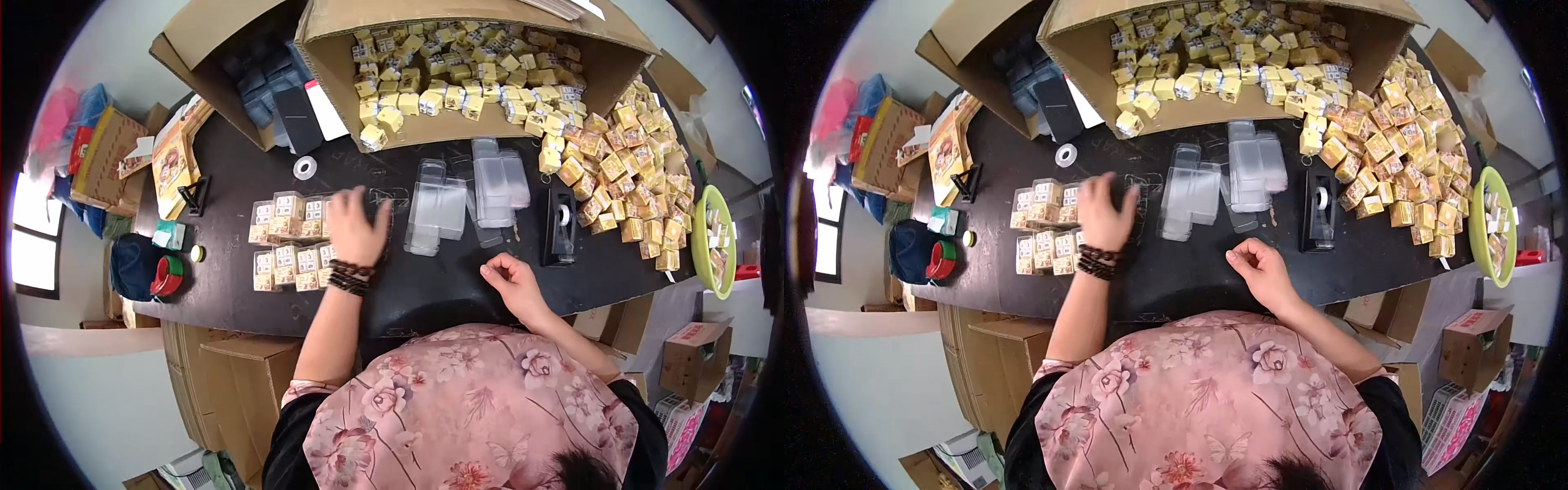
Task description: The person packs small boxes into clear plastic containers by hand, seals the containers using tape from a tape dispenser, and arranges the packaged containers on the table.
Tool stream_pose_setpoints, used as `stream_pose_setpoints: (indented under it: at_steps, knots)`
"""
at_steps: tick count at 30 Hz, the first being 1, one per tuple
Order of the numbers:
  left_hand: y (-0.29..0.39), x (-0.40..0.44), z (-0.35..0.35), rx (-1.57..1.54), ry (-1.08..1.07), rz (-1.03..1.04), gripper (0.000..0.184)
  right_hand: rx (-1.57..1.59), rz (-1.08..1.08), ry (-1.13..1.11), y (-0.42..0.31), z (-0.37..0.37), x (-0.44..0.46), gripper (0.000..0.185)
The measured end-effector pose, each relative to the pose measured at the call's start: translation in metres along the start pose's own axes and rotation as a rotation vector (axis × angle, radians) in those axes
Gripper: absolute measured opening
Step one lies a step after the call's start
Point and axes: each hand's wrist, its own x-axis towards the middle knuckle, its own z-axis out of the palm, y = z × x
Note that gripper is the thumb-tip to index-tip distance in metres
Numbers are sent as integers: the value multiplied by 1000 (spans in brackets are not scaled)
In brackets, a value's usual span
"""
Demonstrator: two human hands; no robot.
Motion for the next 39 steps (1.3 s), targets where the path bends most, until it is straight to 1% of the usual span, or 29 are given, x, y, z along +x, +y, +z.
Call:
stream_pose_setpoints:
  at_steps: [2,6,7,9,10,11,12,13,14,15,16,17,18,19,20,22,25,26,28,29,30,31,32,33,34,35,36,38,39]
  knots:
    - [19,-18,54,51,-222,-38,70,1,-18,-10,3,1,2,19]
    - [26,-16,93,-12,-218,-217,69,-127,-51,-7,-12,0,0,20]
    - [28,-14,90,-36,-220,-234,55,-127,-50,3,-9,-2,0,20]
    - [12,-16,93,-182,-102,-126,43,-117,6,7,2,-7,2,18]
    - [25,-17,79,-528,-122,-329,31,-119,2,21,4,-7,6,18]
    - [22,-28,80,-680,-143,-309,27,-11,-67,128,3,-1,11,21]
    - [37,-40,75,-1051,-179,-398,28,99,-133,241,1,5,15,26]
    - [67,-45,53,-1171,-255,-429,32,137,-105,184,-4,6,18,32]
    - [75,-58,44,-1147,-454,-518,47,179,-109,116,-6,11,23,29]
    - [94,-62,26,-970,-395,-413,61,214,-112,56,-5,13,28,28]
    - [112,-63,15,-809,-334,-298,75,400,-96,-56,3,11,32,25]
    - [107,-61,16,-374,-91,104,95,357,-71,-8,-4,13,28,24]
    - [115,-51,-1,-238,-47,203,95,191,-91,2,-13,7,22,21]
    - [119,-46,-13,-20,-63,324,91,-189,-284,23,-23,-3,14,16]
    - [121,-44,-19,-34,-144,354,82,-283,-444,5,-20,-8,11,13]
    - [115,-47,-13,-229,-254,366,62,-285,-466,-36,-21,-14,0,12]
    - [119,-59,-1,-370,-198,473,32,-296,-426,6,-15,-26,-10,17]
    - [123,-59,1,-389,-209,491,32,-298,-342,-75,-14,-33,-13,21]
    - [126,-63,4,-552,-583,427,21,-182,-192,-292,-8,-49,-20,29]
    - [125,-69,8,-667,-724,269,14,-65,-130,-426,-4,-61,-21,34]
    - [129,-69,10,-672,-730,277,14,97,93,-671,-7,-75,-18,49]
    - [135,-71,12,-808,-750,329,14,97,92,-664,-7,-81,-23,49]
    - [142,-73,13,-943,-768,380,14,321,189,-755,-8,-87,-31,56]
    - [150,-72,6,-919,-792,361,13,548,285,-842,-8,-91,-36,64]
    - [153,-67,2,-919,-794,364,13,497,238,-815,2,-90,-32,75]
    - [153,-62,-1,-890,-874,445,12,497,236,-813,4,-90,-30,75]
    - [154,-59,-1,-858,-955,525,10,282,182,-711,1,-91,-29,74]
    - [157,-62,0,-839,-957,510,10,-188,72,-546,-11,-93,-32,66]
    - [157,-63,1,-821,-952,492,9,-189,70,-546,-17,-98,-36,66]
